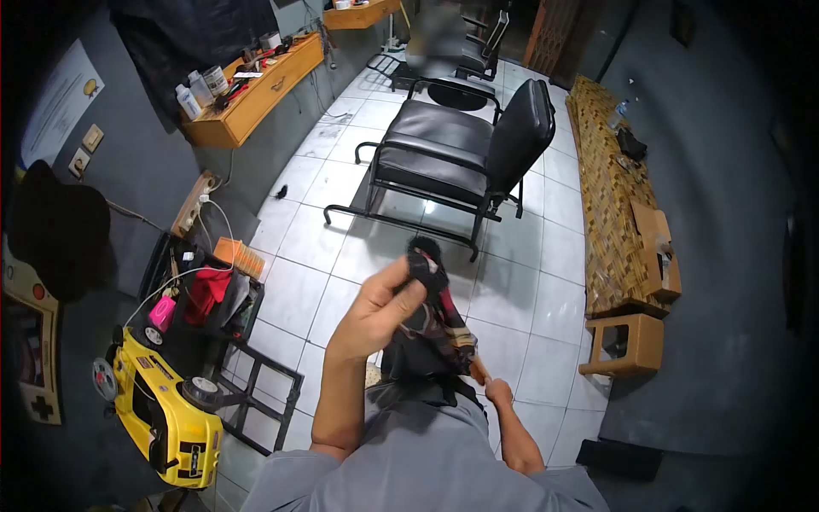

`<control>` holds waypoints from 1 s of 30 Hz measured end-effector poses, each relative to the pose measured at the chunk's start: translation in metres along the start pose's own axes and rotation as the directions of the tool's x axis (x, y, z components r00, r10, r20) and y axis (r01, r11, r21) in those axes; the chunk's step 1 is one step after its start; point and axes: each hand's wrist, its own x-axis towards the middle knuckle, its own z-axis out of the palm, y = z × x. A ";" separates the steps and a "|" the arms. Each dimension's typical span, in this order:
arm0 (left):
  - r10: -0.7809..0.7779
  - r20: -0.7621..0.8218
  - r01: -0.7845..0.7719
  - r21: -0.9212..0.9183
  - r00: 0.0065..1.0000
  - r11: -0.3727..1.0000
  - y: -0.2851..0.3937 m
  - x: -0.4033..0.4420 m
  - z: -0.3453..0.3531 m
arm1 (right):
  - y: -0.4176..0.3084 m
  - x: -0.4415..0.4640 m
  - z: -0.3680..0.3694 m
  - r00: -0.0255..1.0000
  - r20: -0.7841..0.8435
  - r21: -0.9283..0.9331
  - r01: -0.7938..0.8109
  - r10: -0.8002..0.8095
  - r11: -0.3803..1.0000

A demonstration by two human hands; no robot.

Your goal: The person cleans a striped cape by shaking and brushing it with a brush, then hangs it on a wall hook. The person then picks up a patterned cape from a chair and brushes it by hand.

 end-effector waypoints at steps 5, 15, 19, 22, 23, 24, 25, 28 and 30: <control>-0.203 0.132 0.187 0.123 0.970 0.975 -0.031 0.010 0.006 | -0.094 -0.060 -0.133 0.923 0.213 0.951 -0.120 -0.320 0.287; 0.026 0.084 -0.078 0.698 0.996 0.712 -0.015 0.003 0.010 | -0.136 -0.055 -0.096 0.554 0.170 0.666 0.545 -0.815 0.509; 0.217 -0.157 -0.105 0.524 0.963 0.845 -0.003 -0.002 -0.001 | -0.051 -0.016 -0.024 0.976 0.155 -0.170 0.179 -0.153 0.969; 0.181 -0.245 -0.020 0.543 0.952 0.840 0.005 -0.002 0.000 | -0.019 0.012 -0.003 0.987 -0.112 -0.105 0.103 -0.115 0.989; 0.158 -0.238 0.017 0.598 0.958 0.801 0.005 0.000 -0.001 | -0.010 0.041 0.001 0.983 0.012 -0.044 0.184 -0.184 0.982; 0.140 -0.229 0.045 0.651 0.963 0.758 0.003 0.003 -0.001 | -0.026 0.033 -0.030 0.971 0.019 0.223 0.229 -0.239 0.948; 0.244 -0.181 -0.028 0.748 0.953 0.663 -0.005 0.006 0.000 | -0.058 0.004 -0.073 0.971 0.000 0.537 0.201 -0.239 0.819; 0.255 -0.279 0.089 0.817 0.926 0.570 -0.015 0.008 0.016 | -0.142 -0.075 -0.187 0.869 0.006 0.970 0.115 -0.494 0.214; 0.335 -0.137 0.010 0.935 0.932 0.354 -0.022 0.010 0.016 | -0.176 -0.111 -0.213 0.809 -0.149 0.986 0.168 -0.569 -0.019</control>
